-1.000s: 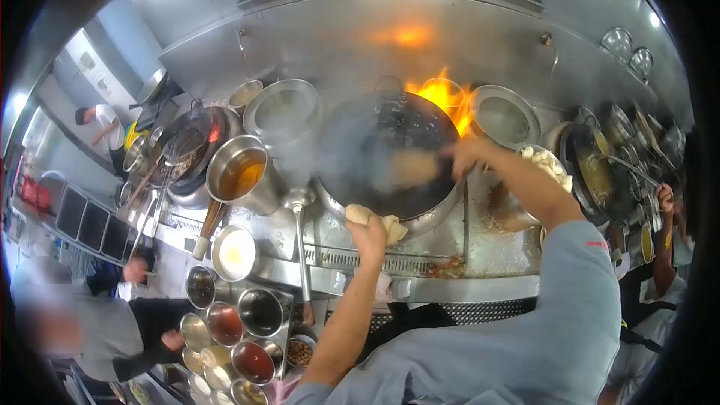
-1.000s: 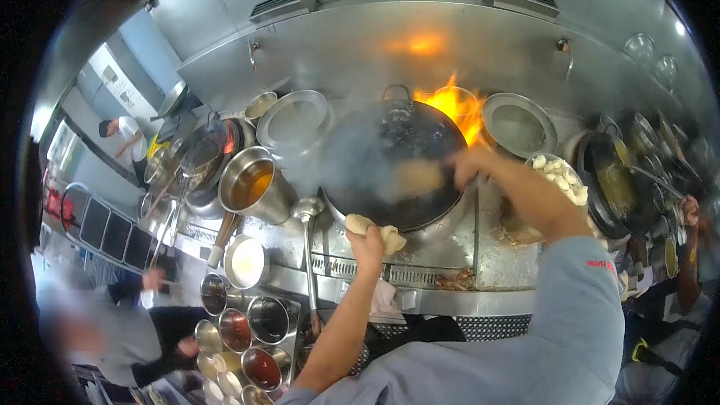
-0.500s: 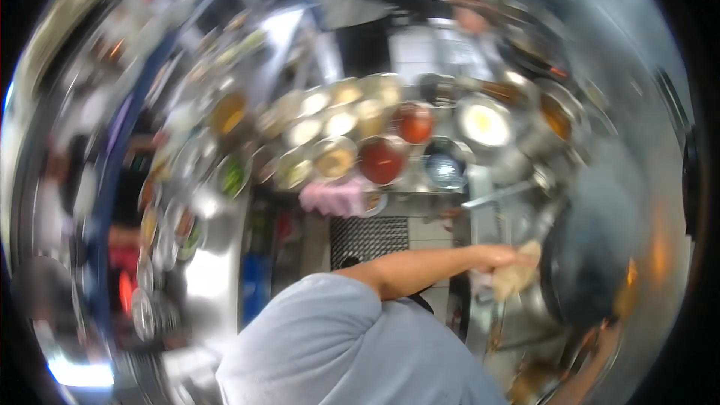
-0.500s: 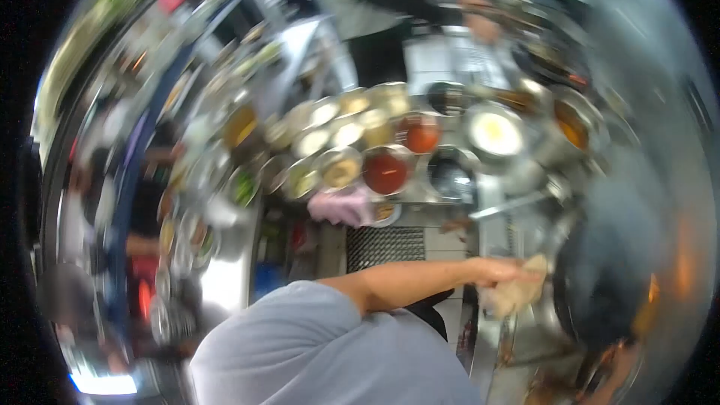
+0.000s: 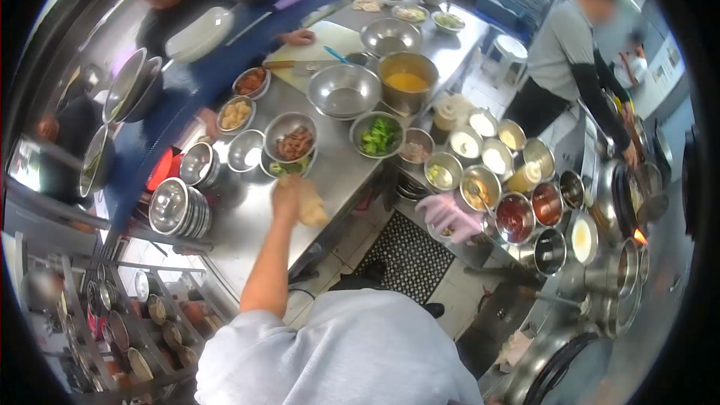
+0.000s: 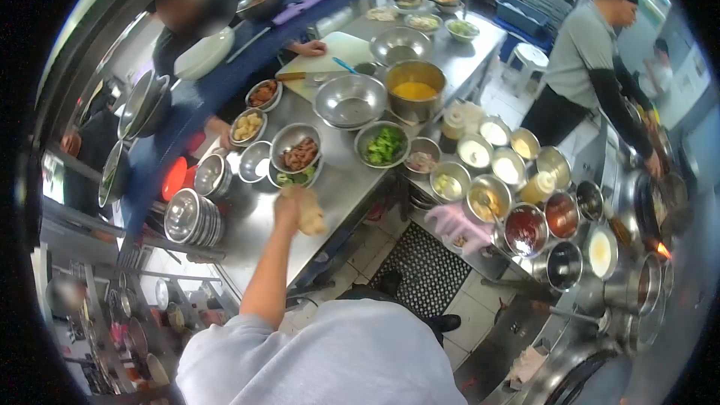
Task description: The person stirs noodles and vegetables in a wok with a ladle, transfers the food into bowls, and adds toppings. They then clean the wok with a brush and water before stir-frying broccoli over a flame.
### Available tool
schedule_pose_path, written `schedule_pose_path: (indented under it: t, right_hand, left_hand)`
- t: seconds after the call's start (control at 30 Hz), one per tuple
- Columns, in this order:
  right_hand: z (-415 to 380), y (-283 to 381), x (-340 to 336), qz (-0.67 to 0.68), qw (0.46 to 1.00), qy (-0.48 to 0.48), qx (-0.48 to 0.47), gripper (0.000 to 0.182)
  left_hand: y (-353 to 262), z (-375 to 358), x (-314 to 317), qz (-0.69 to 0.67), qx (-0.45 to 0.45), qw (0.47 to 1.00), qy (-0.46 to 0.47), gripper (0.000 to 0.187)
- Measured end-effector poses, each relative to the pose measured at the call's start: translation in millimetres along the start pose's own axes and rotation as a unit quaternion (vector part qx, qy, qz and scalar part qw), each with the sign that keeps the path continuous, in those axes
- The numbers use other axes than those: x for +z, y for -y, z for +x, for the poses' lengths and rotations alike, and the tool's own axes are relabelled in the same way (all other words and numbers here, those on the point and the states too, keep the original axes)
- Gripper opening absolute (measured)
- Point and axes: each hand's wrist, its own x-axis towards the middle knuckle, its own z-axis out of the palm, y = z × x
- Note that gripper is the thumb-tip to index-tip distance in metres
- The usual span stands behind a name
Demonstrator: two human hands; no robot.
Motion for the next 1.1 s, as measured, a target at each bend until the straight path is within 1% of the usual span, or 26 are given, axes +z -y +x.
schedule_pose_path:
  t: [0.03, 0.1, 0.17, 0.2, 0.23, 0.27, 0.3, 0.33, 0.37, 0.4, 0.43, 0.47, 0.53, 0.57, 0.6, 0.63, 0.67, 0.77, 0.83, 0.9, 0.93, 0.97, 1.0, 1.03, 1.07, 1.1]
  right_hand:
    - [3.0, 29.3, 3.8, -0.003, 1.0, 0.014, -0.026, 0.037]
    - [7.0, 120.5, 14.4, 0.003, 0.992, 0.059, -0.111, 0.038]
    - [-5.4, 249.9, 25.8, 0.055, 0.96, 0.125, -0.244, 0.04]
    - [-26.7, 326.3, 40.1, 0.175, 0.887, 0.079, -0.421, 0.036]
    - [-57.4, 400.8, 41.6, 0.203, 0.873, 0.221, -0.383, 0.034]
    - [-73.6, 459.7, 82.3, 0.299, 0.79, 0.354, -0.401, 0.031]
    - [-140.9, 522.8, 53.7, 0.247, 0.746, 0.339, -0.518, 0.03]
    - [-167.2, 576.1, 101.3, 0.259, 0.671, 0.413, -0.56, 0.032]
    - [-217.8, 616.8, 106.3, 0.271, 0.625, 0.51, -0.525, 0.036]
    - [-263.8, 652.2, 98.9, 0.204, 0.626, 0.55, -0.514, 0.042]
    - [-328.3, 701.9, 113.7, 0.174, 0.636, 0.518, -0.545, 0.043]
    - [-347.8, 725.1, 133.9, 0.166, 0.628, 0.527, -0.549, 0.048]
    - [-381.5, 744.2, 135.1, 0.15, 0.676, 0.491, -0.528, 0.043]
    - [-386.8, 754.7, 156.0, 0.167, 0.671, 0.524, -0.498, 0.04]
    - [-393.8, 768.3, 194.0, 0.185, 0.663, 0.555, -0.466, 0.037]
    - [-400.5, 775.3, 214.8, 0.199, 0.654, 0.587, -0.434, 0.034]
    - [-403.4, 775.0, 201.2, 0.22, 0.642, 0.582, -0.448, 0.031]
    - [-392.7, 761.7, 162.7, 0.293, 0.604, 0.571, -0.472, 0.024]
    - [-375.9, 747.2, 147.2, 0.367, 0.573, 0.569, -0.462, 0.024]
    - [-336.2, 722.6, 126.4, 0.311, 0.577, 0.562, -0.504, 0.023]
    - [-307.5, 700.3, 114.7, 0.289, 0.592, 0.549, -0.514, 0.023]
    - [-280.1, 670.4, 97.1, 0.275, 0.582, 0.593, -0.483, 0.023]
    - [-254.5, 637.2, 73.8, 0.288, 0.576, 0.58, -0.499, 0.02]
    - [-222.7, 610.5, 81.3, 0.241, 0.618, 0.547, -0.511, 0.019]
    - [-200.5, 580.7, 62.7, 0.219, 0.639, 0.527, -0.515, 0.019]
    - [-185.0, 551.4, 42.5, 0.233, 0.662, 0.519, -0.489, 0.023]
  left_hand:
    - [-16.8, 21.7, -23.7, -0.02, 0.006, 0.998, -0.054, 0.041]
    - [-48.8, 58.6, -61.6, 0.057, 0.001, 0.998, -0.01, 0.042]
    - [-20.7, 119.5, -71.9, 0.097, -0.004, 0.995, 0.014, 0.042]
    - [-19.4, 132.2, -67.5, 0.131, -0.016, 0.991, 0.018, 0.04]
    - [-17.5, 141.6, -67.1, 0.164, -0.028, 0.986, 0.018, 0.039]
    - [-22.9, 136.0, -63.5, 0.209, 0.0, 0.978, -0.015, 0.036]
    - [-10.7, 139.9, -66.1, 0.177, 0.026, 0.984, -0.021, 0.036]
    - [16.6, 147.5, -69.2, 0.146, 0.053, 0.987, -0.026, 0.035]
    - [35.8, 144.5, -68.3, 0.115, 0.079, 0.99, -0.03, 0.035]
    - [-35.8, 52.1, -60.9, 0.037, -0.017, 0.999, -0.026, 0.039]
    - [4.1, 23.0, -84.0, 0.042, -0.027, 0.993, -0.108, 0.042]
    - [-23.3, -33.2, -84.1, 0.014, -0.071, 0.99, -0.118, 0.049]
    - [23.0, -73.6, -95.2, -0.151, -0.103, 0.969, -0.165, 0.054]
    - [37.6, -90.6, -98.2, -0.14, -0.12, 0.967, -0.175, 0.045]
    - [69.4, -93.5, -99.9, -0.167, -0.12, 0.961, -0.186, 0.036]
    - [71.8, -103.6, -90.2, -0.231, -0.114, 0.946, -0.197, 0.03]
    - [75.0, -111.3, -83.4, -0.256, -0.132, 0.938, -0.194, 0.03]
    - [77.0, -118.7, -70.9, -0.279, -0.207, 0.936, -0.057, 0.039]
    - [75.9, -117.5, -66.5, -0.303, -0.216, 0.927, 0.051, 0.046]
    - [67.1, -112.3, -56.3, -0.334, -0.211, 0.908, 0.142, 0.053]
    - [59.0, -113.4, -44.2, -0.356, -0.208, 0.892, 0.184, 0.056]
    - [54.2, -108.3, -28.0, -0.369, -0.211, 0.873, 0.238, 0.058]
    - [80.7, -86.7, -18.9, -0.349, -0.281, 0.829, 0.333, 0.062]
    - [71.6, -89.2, 0.4, -0.28, -0.272, 0.871, 0.299, 0.06]
    - [69.0, -85.0, 19.8, -0.269, -0.277, 0.849, 0.359, 0.056]
    - [62.5, -85.1, 47.7, -0.135, -0.26, 0.864, 0.409, 0.05]
